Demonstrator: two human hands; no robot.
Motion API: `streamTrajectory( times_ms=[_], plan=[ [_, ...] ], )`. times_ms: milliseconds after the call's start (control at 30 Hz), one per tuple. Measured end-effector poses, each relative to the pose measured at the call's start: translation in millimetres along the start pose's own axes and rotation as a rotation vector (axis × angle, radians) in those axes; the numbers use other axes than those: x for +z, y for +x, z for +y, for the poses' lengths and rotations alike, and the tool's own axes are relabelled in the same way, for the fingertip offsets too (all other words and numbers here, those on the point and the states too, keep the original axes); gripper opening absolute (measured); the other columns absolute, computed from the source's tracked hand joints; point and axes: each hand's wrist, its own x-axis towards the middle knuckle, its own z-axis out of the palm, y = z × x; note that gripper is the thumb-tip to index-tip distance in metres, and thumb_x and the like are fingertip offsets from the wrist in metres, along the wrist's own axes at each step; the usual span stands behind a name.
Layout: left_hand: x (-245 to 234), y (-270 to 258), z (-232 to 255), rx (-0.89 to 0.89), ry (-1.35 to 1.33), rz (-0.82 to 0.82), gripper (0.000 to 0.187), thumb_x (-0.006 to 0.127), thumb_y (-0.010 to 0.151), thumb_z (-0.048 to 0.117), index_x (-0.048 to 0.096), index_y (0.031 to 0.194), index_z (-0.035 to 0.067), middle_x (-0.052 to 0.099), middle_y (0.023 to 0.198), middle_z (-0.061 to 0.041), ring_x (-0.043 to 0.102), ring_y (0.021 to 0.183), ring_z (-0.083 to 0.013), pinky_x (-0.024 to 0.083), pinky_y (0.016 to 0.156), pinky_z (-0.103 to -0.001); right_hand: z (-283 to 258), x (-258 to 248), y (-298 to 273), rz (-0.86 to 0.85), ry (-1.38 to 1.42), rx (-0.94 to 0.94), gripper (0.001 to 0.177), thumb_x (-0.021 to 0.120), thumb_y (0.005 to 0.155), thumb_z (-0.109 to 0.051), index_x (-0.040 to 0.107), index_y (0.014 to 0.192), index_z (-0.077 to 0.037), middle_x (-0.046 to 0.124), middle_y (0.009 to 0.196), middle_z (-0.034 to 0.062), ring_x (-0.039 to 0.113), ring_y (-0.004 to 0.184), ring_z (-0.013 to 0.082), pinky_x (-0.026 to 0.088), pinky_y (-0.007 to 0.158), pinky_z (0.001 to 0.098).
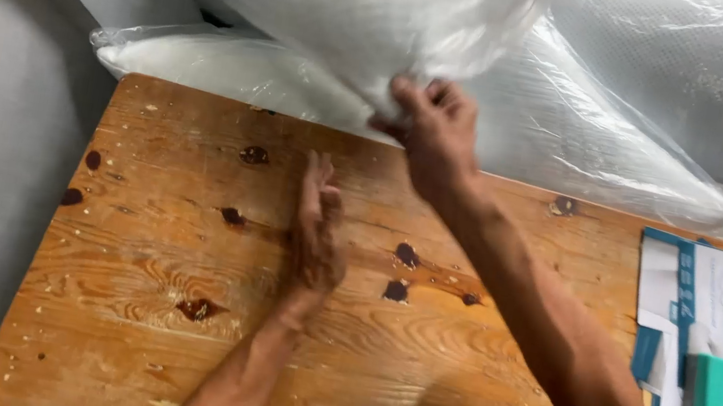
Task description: The person is using a small green block to brush or rub the surface of a pillow encased in a plastic bag, likely to smooth the plastic or remove dust.
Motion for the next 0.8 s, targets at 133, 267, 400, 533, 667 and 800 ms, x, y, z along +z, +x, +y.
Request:
streamTrajectory(
  times_ms=[133, 267, 400, 533, 667, 800],
  plan=[
    [-8, 15, -3, -0.166, -0.770, 0.128, 0.097, 0.029, 0.099, 0.074, 0.007, 0.164, 0.005, 0.016, 0.169, -0.022, 0.018, 0.156, -0.0392, 0.014, 0.128, -0.052, -18, -18, -168, 0.001, 0.001, 0.128, 0.032, 0.083, 0.079, -0.003, 0.052, 0.079, 0.003, 0.062, 0.069, 0.0202, 0.069, 0.060, 0.0334, 0.065, 0.054, 0.0538],
    [-40, -4, 79, -0.262, -1.072, 0.100, 0.102, 0.046, 0.084, 0.081, 0.025, 0.162, 0.018, 0.023, 0.169, -0.012, 0.024, 0.156, -0.0309, 0.011, 0.128, -0.050, -24, -88, -253, -0.040, -0.114, 0.289, 0.028, 0.082, 0.076, 0.005, 0.054, 0.078, 0.006, 0.061, 0.069, 0.0214, 0.070, 0.061, 0.0356, 0.064, 0.057, 0.0516],
    [-105, -16, 78, -0.343, -1.118, 0.137, 0.131, 0.073, 0.060, 0.082, 0.022, 0.162, 0.016, 0.018, 0.168, -0.020, 0.021, 0.155, -0.0391, 0.011, 0.129, -0.054, -47, -200, -311, -0.153, -0.471, 0.432, 0.019, 0.081, 0.077, 0.004, 0.072, 0.093, 0.007, 0.072, 0.080, 0.0149, 0.070, 0.071, 0.0263, 0.063, 0.069, 0.0479],
    [-147, -54, 69, -0.215, -0.971, 0.032, 0.120, 0.083, 0.069, 0.078, 0.036, 0.155, 0.009, 0.036, 0.161, -0.020, 0.035, 0.150, -0.0392, 0.025, 0.127, -0.053, -73, -247, -364, -0.388, -0.667, 0.648, 0.032, 0.082, 0.076, 0.001, 0.078, 0.107, 0.007, 0.077, 0.095, 0.0172, 0.071, 0.079, 0.0296, 0.064, 0.067, 0.0427],
    [-168, -115, 13, -0.524, -0.246, 0.392, 0.109, 0.104, 0.059, 0.045, 0.047, 0.136, -0.007, 0.051, 0.137, -0.026, 0.057, 0.127, -0.0389, 0.051, 0.100, -0.055, -135, -250, -394, -0.427, -1.011, 0.576, 0.039, 0.084, 0.073, -0.006, 0.078, 0.110, 0.007, 0.078, 0.102, 0.0235, 0.072, 0.091, 0.0368, 0.062, 0.079, 0.0490],
    [-190, -201, 30, -0.430, -0.141, 0.461, 0.075, 0.104, 0.058, 0.026, 0.069, 0.118, -0.003, 0.065, 0.113, -0.019, 0.063, 0.108, -0.0272, 0.050, 0.092, -0.049, -184, -240, -411, -0.452, -1.428, 0.447, 0.049, 0.088, 0.070, -0.015, 0.077, 0.112, 0.007, 0.078, 0.111, 0.0317, 0.074, 0.107, 0.0463, 0.059, 0.094, 0.0572]
  ],
)
